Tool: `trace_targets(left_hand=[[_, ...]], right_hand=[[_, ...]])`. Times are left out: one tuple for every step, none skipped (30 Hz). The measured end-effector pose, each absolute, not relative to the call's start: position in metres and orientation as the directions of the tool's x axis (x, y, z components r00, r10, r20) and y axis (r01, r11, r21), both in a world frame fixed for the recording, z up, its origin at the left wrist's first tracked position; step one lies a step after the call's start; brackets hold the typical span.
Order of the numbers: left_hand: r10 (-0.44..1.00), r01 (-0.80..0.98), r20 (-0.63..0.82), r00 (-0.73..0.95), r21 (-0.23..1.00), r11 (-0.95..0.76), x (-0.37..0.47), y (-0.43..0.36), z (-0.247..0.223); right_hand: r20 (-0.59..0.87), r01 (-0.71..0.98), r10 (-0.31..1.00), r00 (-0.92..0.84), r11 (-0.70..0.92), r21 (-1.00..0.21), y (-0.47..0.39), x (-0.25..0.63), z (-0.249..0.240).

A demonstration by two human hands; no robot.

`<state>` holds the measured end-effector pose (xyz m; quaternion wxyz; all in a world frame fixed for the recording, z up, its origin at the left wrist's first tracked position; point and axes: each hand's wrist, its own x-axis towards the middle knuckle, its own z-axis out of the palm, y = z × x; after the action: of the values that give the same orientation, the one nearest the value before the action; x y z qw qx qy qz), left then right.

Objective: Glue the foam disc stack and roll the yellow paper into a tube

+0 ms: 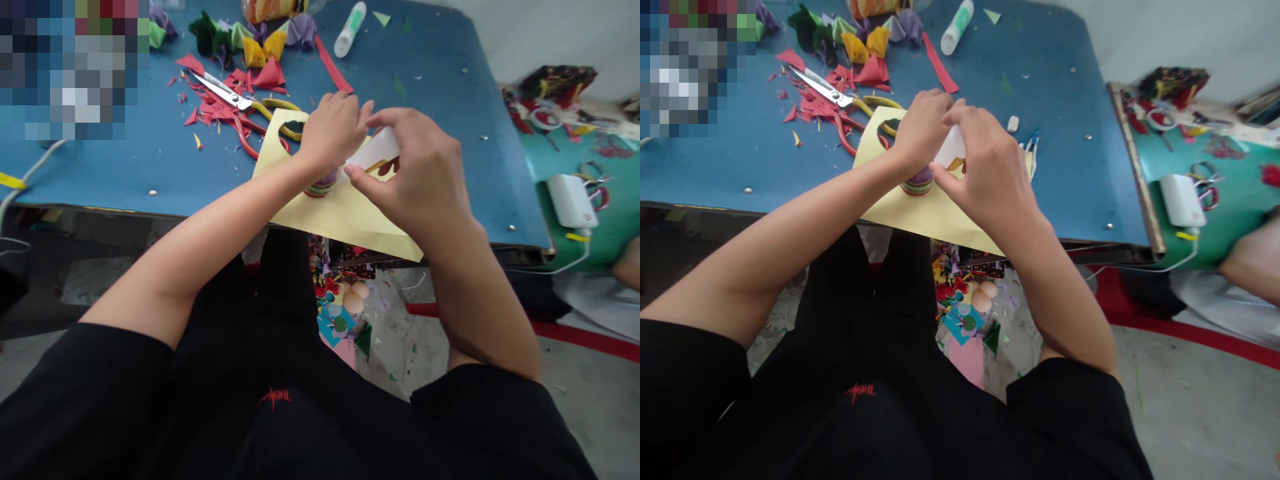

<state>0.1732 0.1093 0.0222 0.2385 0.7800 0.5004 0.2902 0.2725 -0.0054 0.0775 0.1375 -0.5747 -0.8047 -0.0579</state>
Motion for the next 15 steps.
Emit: trace_targets(left_hand=[[0.916, 0.653, 0.223, 0.334, 0.646, -0.395, 0.173, 0.109, 0.0224], [0.912, 0.668, 0.232, 0.339, 0.623, -0.407, 0.1727, 0.1087, 0.0227], [0.908, 0.688, 0.241, 0.343, 0.594, -0.417, 0.1724, 0.1084, 0.0231], [0.904, 0.709, 0.247, 0.348, 0.562, -0.426, 0.1722, 0.1081, 0.0234], [0.901, 0.728, 0.25, 0.355, 0.532, -0.434, 0.1721, 0.1079, 0.0234], [0.899, 0.744, 0.255, 0.356, 0.505, -0.438, 0.1722, 0.1079, 0.0233], [0.898, 0.754, 0.259, 0.357, 0.487, -0.44, 0.1725, 0.1081, 0.0228], [0.896, 0.758, 0.268, 0.355, 0.478, -0.443, 0.1729, 0.1084, 0.022], [0.893, 0.756, 0.281, 0.351, 0.478, -0.447, 0.1734, 0.1088, 0.0209], [0.89, 0.75, 0.295, 0.348, 0.481, -0.453, 0.1739, 0.1094, 0.0197], [0.886, 0.745, 0.31, 0.344, 0.484, -0.459, 0.1744, 0.1099, 0.0185], [0.883, 0.738, 0.322, 0.342, 0.49, -0.464, 0.1746, 0.1103, 0.0175], [0.882, 0.729, 0.327, 0.341, 0.501, -0.467, 0.1746, 0.1107, 0.0167], [0.883, 0.719, 0.328, 0.337, 0.516, -0.466, 0.1743, 0.1109, 0.0164], [0.885, 0.71, 0.325, 0.333, 0.532, -0.462, 0.1737, 0.1109, 0.0164]], right_hand=[[0.286, 0.939, 0.907, -0.308, 0.339, -0.064, -0.0047, 0.2723, 0.0771], [0.279, 0.936, 0.907, -0.315, 0.345, -0.065, -0.0039, 0.2722, 0.0765], [0.268, 0.935, 0.909, -0.32, 0.349, -0.067, -0.0033, 0.2721, 0.0757], [0.254, 0.933, 0.911, -0.324, 0.352, -0.071, -0.0028, 0.2721, 0.0749], [0.24, 0.933, 0.915, -0.325, 0.352, -0.077, -0.0024, 0.2721, 0.0741], [0.228, 0.932, 0.918, -0.325, 0.351, -0.086, -0.0023, 0.2722, 0.0734], [0.221, 0.932, 0.92, -0.324, 0.351, -0.096, -0.0025, 0.2723, 0.0729], [0.218, 0.929, 0.921, -0.324, 0.353, -0.11, -0.0028, 0.2723, 0.0726], [0.218, 0.925, 0.92, -0.326, 0.358, -0.127, -0.0033, 0.272, 0.0725], [0.218, 0.92, 0.918, -0.33, 0.365, -0.144, -0.0038, 0.2715, 0.0727], [0.218, 0.914, 0.916, -0.336, 0.373, -0.159, -0.0044, 0.2707, 0.073], [0.215, 0.909, 0.915, -0.342, 0.38, -0.171, -0.0048, 0.2697, 0.0735], [0.212, 0.905, 0.914, -0.347, 0.385, -0.179, -0.005, 0.2686, 0.074], [0.208, 0.903, 0.913, -0.35, 0.388, -0.183, -0.0051, 0.2675, 0.0746], [0.206, 0.902, 0.913, -0.352, 0.39, -0.183, -0.005, 0.2664, 0.0752]])
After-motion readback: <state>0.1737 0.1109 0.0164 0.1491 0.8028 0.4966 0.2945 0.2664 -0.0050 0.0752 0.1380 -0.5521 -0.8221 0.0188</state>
